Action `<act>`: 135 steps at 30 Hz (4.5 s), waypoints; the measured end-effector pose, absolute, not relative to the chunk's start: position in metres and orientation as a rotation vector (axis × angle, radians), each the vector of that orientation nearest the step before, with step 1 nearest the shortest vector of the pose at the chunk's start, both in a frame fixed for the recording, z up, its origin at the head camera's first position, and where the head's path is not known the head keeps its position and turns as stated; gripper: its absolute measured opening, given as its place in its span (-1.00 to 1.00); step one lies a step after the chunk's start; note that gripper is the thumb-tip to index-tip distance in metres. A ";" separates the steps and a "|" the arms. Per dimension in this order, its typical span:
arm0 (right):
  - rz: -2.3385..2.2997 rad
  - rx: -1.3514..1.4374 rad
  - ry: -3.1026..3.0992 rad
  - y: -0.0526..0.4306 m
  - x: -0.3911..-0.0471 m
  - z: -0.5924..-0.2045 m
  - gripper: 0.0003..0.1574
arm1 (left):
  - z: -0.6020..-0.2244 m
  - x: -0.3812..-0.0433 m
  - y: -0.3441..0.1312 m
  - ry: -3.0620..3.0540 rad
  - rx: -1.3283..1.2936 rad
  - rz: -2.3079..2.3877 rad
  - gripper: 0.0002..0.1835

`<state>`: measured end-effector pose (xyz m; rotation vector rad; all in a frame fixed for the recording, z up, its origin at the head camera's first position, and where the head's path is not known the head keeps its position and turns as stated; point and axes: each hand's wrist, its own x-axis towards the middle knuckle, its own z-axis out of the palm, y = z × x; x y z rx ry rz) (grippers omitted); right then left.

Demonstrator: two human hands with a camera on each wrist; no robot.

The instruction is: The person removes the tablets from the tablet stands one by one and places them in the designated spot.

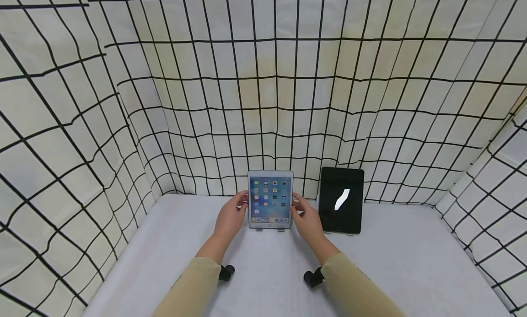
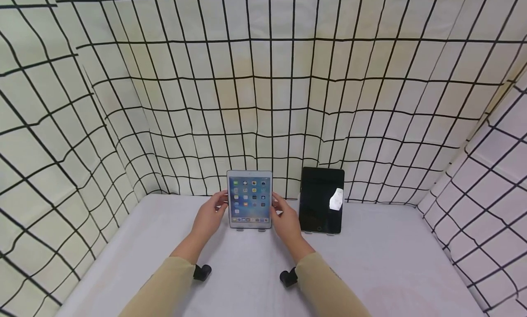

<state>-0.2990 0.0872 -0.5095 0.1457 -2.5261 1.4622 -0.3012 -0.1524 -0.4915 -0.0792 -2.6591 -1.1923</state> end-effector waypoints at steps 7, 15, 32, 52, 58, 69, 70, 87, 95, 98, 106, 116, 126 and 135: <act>1.492 0.171 -2.493 0.088 -0.300 -0.513 -0.25 | -0.493 -0.301 -0.152 -2.664 -0.043 -1.260 -0.44; 1.495 0.223 -2.481 0.092 -0.305 -0.516 -0.14 | -0.496 -0.302 -0.153 -2.651 -0.112 -1.226 -0.25; 1.522 0.242 -2.536 0.095 -0.309 -0.514 -0.08 | -0.498 -0.305 -0.153 -2.658 -0.086 -1.285 -0.20; 1.558 0.261 -2.573 0.096 -0.310 -0.506 -0.02 | -0.496 -0.303 -0.154 -2.616 -0.072 -1.381 -0.24; 1.605 0.259 -2.587 0.098 -0.307 -0.499 -0.02 | -0.493 -0.298 -0.154 -2.596 -0.054 -1.458 -0.26; 1.648 0.292 -2.612 0.104 -0.301 -0.493 0.03 | -0.487 -0.288 -0.155 -2.591 -0.084 -1.485 -0.25; 1.652 0.291 -2.618 0.105 -0.299 -0.492 0.03 | -0.487 -0.287 -0.155 -2.596 -0.084 -1.492 -0.25; 1.698 0.289 -2.666 0.114 -0.286 -0.487 0.04 | -0.482 -0.273 -0.153 -2.629 -0.058 -1.585 -0.22; 1.754 0.286 -2.658 0.117 -0.281 -0.487 0.03 | -0.482 -0.267 -0.153 -2.630 -0.069 -1.620 -0.21; 1.769 0.288 -2.652 0.118 -0.279 -0.488 0.03 | -0.483 -0.265 -0.153 -2.635 -0.064 -1.636 -0.20; 1.812 0.269 -2.647 0.123 -0.271 -0.489 0.02 | -0.484 -0.260 -0.151 -2.647 -0.073 -1.657 -0.19; 1.865 0.229 -2.673 0.125 -0.262 -0.489 0.05 | -0.482 -0.252 -0.151 -2.653 -0.063 -1.725 -0.19; 1.935 0.177 -2.682 0.124 -0.254 -0.492 0.08 | -0.485 -0.245 -0.154 -2.655 -0.096 -1.809 -0.19; 1.967 0.194 -2.742 0.122 -0.246 -0.492 0.05 | -0.489 -0.236 -0.159 -2.676 -0.098 -1.823 -0.18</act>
